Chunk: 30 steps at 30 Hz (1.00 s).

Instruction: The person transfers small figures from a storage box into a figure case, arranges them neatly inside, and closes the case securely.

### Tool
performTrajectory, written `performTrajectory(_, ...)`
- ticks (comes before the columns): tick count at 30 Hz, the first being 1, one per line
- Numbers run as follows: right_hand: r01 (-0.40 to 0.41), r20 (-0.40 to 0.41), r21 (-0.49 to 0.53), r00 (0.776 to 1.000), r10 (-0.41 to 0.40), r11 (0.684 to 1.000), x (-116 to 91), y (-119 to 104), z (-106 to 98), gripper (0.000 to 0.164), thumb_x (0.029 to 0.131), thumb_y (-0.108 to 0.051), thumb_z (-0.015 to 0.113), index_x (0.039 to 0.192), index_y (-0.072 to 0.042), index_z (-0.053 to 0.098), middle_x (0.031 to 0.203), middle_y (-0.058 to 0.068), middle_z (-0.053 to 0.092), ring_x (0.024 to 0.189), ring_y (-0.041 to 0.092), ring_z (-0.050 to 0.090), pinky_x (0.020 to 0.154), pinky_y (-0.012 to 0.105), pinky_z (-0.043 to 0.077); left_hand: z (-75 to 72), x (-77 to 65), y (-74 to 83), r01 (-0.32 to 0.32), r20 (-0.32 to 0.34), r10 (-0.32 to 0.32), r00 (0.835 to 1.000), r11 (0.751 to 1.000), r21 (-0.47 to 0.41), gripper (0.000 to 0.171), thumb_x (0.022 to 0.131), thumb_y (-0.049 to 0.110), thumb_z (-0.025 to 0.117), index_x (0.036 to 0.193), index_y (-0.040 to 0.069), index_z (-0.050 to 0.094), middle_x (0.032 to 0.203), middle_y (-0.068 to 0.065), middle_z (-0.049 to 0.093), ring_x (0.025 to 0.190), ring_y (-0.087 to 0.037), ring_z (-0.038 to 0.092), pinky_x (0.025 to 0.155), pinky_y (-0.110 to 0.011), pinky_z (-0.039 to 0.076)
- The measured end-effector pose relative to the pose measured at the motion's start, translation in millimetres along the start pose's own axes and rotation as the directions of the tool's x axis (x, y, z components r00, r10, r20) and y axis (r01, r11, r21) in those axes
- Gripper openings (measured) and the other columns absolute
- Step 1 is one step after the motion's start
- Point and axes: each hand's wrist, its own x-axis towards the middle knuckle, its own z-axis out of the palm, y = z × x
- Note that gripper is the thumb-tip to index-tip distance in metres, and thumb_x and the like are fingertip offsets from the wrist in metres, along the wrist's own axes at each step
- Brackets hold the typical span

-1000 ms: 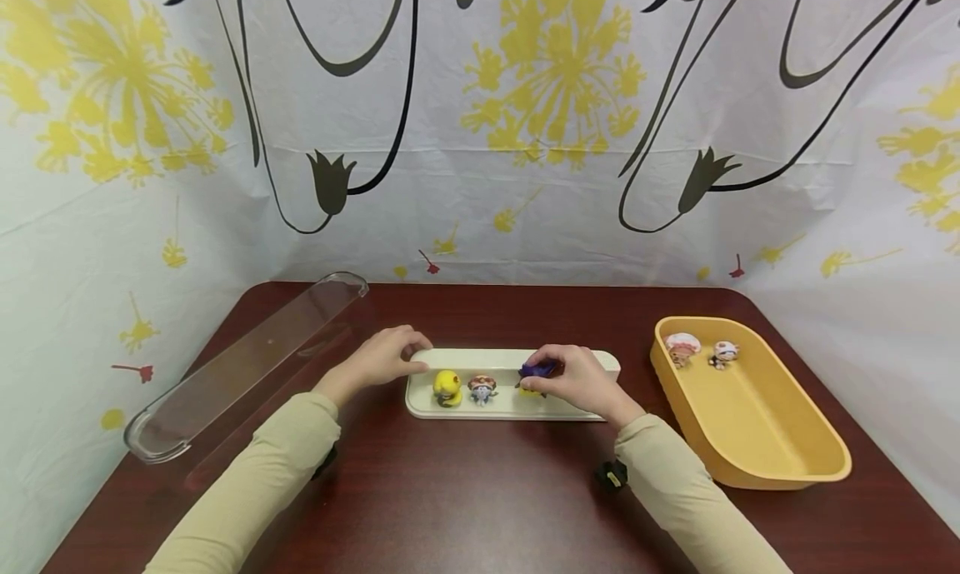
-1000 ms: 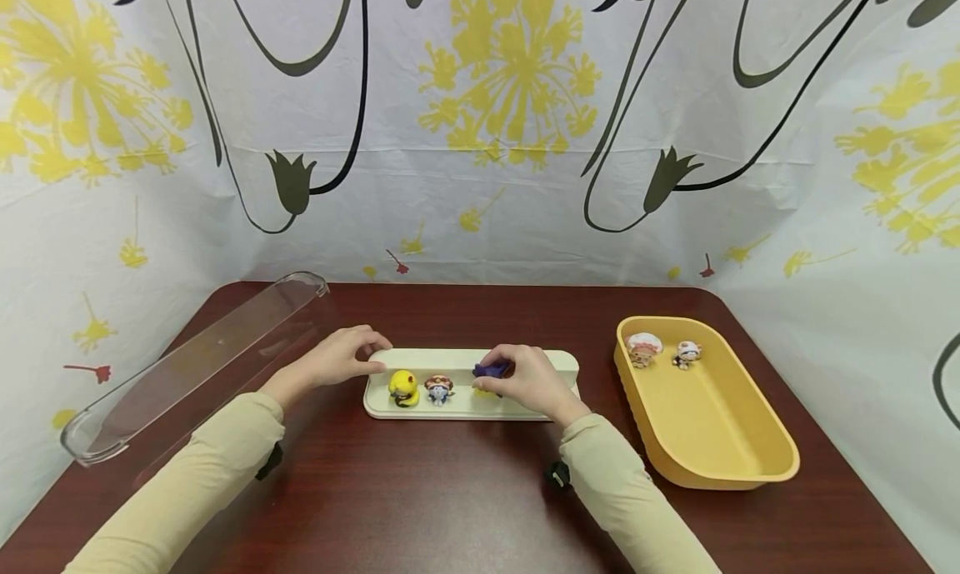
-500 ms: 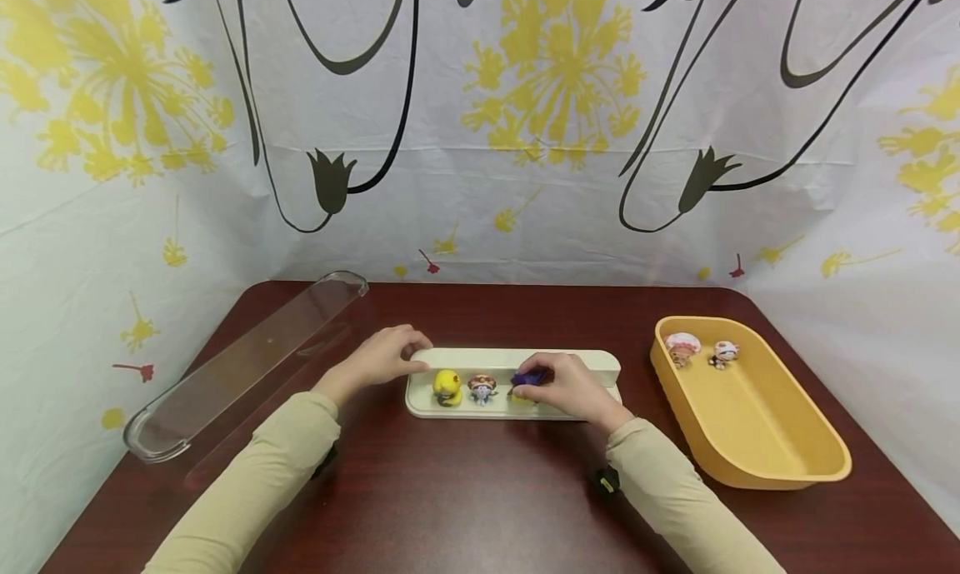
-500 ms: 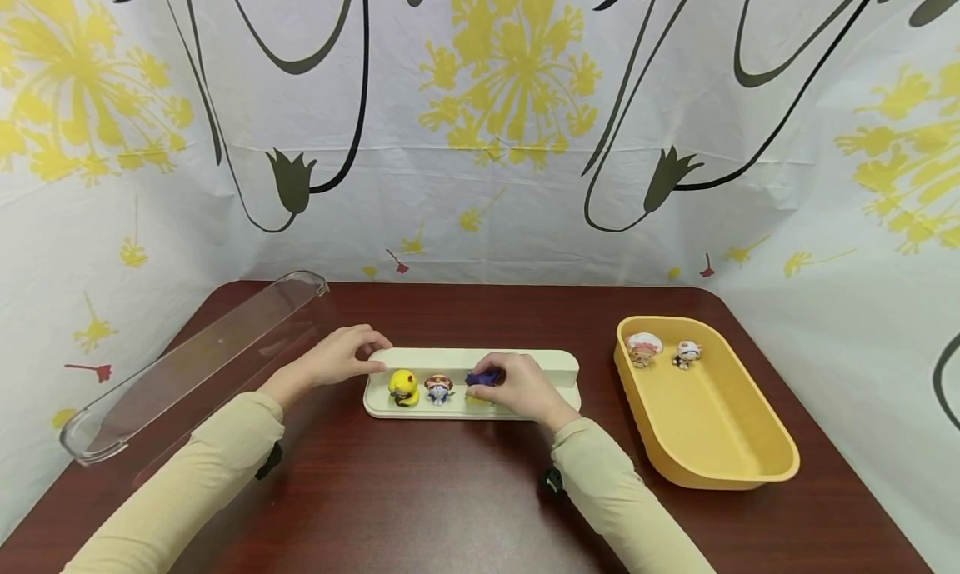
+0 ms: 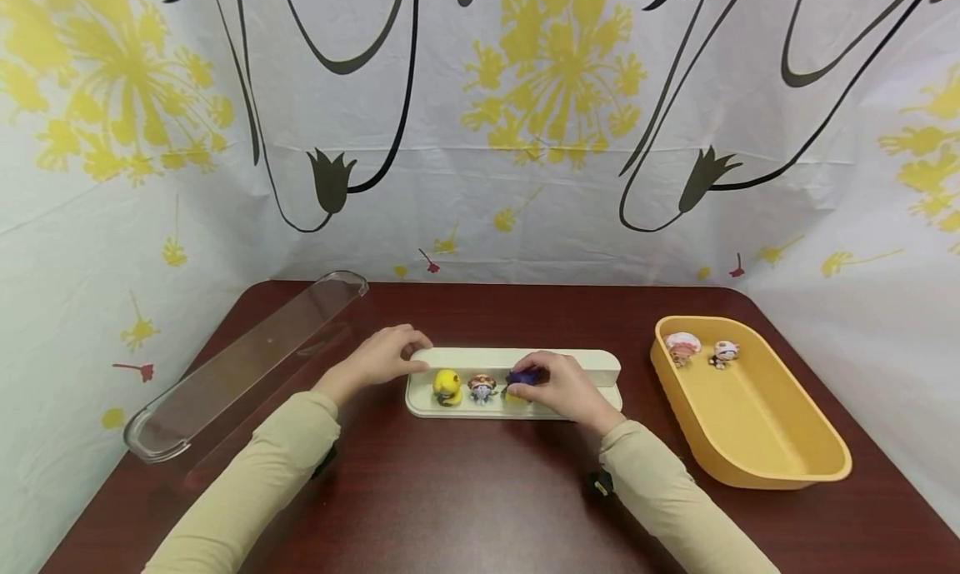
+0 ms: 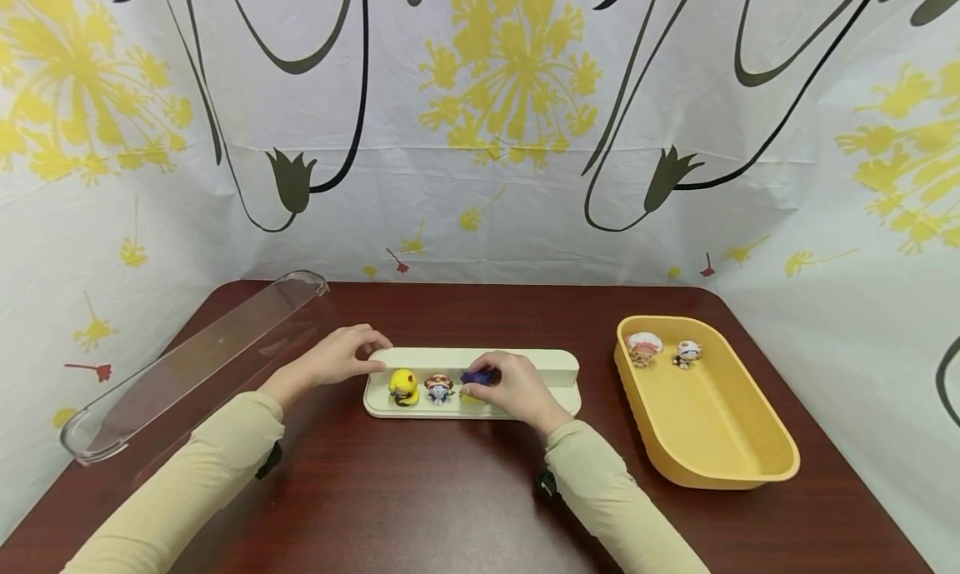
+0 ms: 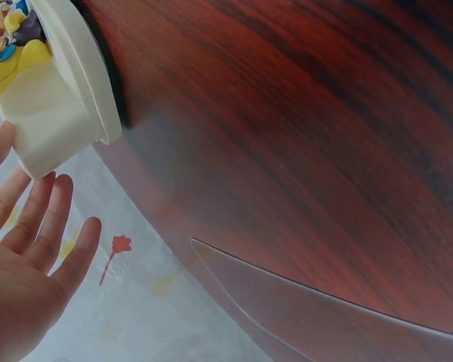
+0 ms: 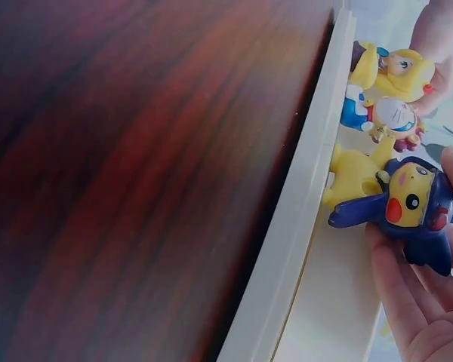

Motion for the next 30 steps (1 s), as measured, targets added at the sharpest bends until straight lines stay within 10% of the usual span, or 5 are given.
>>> performTrajectory(30,0.014,-0.048,0.007,0.999,-0.014,1.000,-3.2,1.5,-8.6,0.030,0.073,-0.022,0.073,0.094,-0.003,0.063,0.089,0.001,0.059,0.077,0.014,0.060,0.068,0.029,0.047,0.8,-0.1,0.5,0.001,0.001,-0.001,1.000,1.000,0.006,0.030,0.078,0.028,0.068,0.102,0.010,0.063,0.085,0.002,0.054,0.078,-0.013,0.050,0.068,-0.030,0.041)
